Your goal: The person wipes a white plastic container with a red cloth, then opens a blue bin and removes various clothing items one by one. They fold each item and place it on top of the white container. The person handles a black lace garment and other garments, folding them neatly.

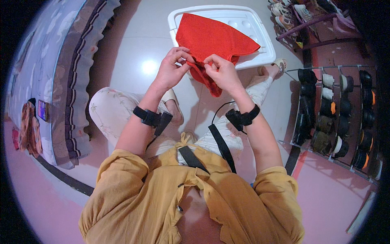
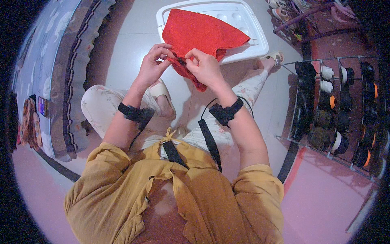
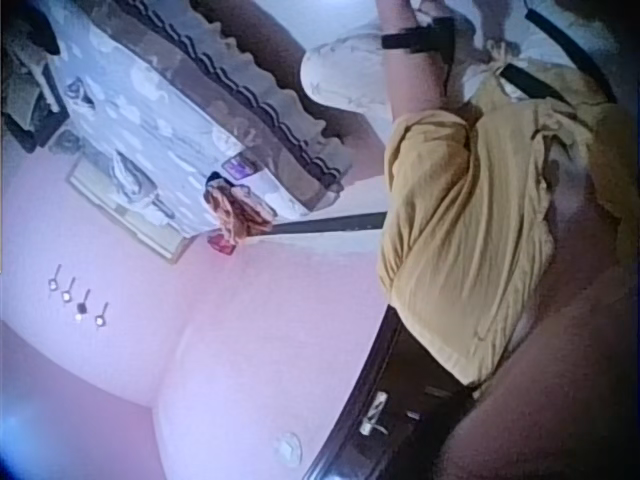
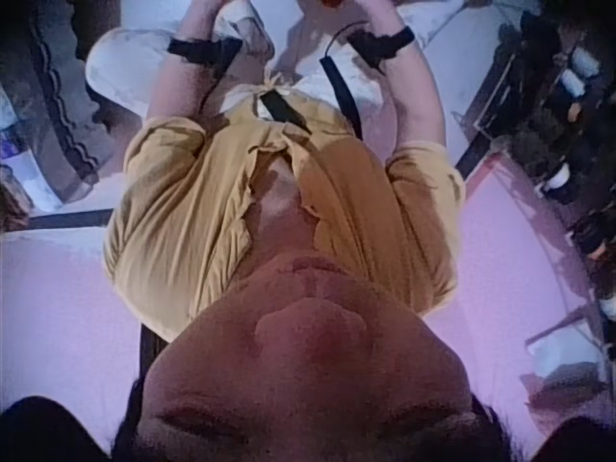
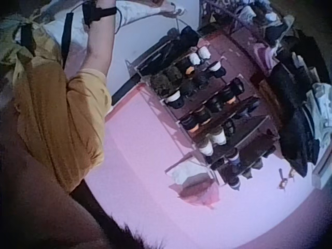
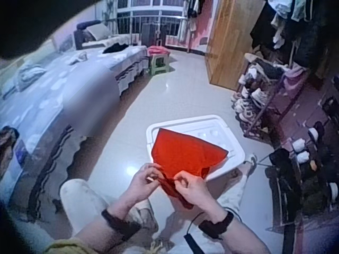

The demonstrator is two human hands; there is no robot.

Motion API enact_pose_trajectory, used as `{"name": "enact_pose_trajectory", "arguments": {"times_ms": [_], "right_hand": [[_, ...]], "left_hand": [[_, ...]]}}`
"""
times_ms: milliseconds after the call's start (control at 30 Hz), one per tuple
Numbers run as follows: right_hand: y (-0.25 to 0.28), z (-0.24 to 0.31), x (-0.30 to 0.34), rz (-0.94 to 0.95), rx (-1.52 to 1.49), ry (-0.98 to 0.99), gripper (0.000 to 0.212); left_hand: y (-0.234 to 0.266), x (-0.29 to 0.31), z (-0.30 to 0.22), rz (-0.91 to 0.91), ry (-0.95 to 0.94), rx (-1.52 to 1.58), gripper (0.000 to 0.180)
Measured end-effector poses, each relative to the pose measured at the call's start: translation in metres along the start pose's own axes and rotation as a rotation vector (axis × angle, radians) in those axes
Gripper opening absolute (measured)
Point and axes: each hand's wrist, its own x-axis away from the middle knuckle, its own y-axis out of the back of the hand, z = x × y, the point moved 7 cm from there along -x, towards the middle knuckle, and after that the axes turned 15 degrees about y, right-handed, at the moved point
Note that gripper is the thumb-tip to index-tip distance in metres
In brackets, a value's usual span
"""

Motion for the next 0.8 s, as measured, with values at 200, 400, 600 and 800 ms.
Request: {"name": "enact_pose_trajectory", "arguments": {"times_ms": [200,400,600,800], "right_hand": [[-0.003,0.01,0.002,0.058,0.107,0.048,0.016],[0.018,0.01,0.003,0.008,-0.148,0.0,0.018],[0.145,0.009,0.049,-0.097,-0.256,-0.017,0.049],[0.189,0.023,0.092,-0.109,0.145,0.04,0.021]], "left_hand": [[-0.012,0.005,-0.008,0.081,-0.08,0.031,0.012],[0.001,-0.012,0.005,0.113,0.036,0.092,0.022],[0.068,-0.022,-0.004,-0.056,0.102,0.119,0.042],[0.081,-0.004,-0.036,-0.044,0.191,0.141,0.025]]}}
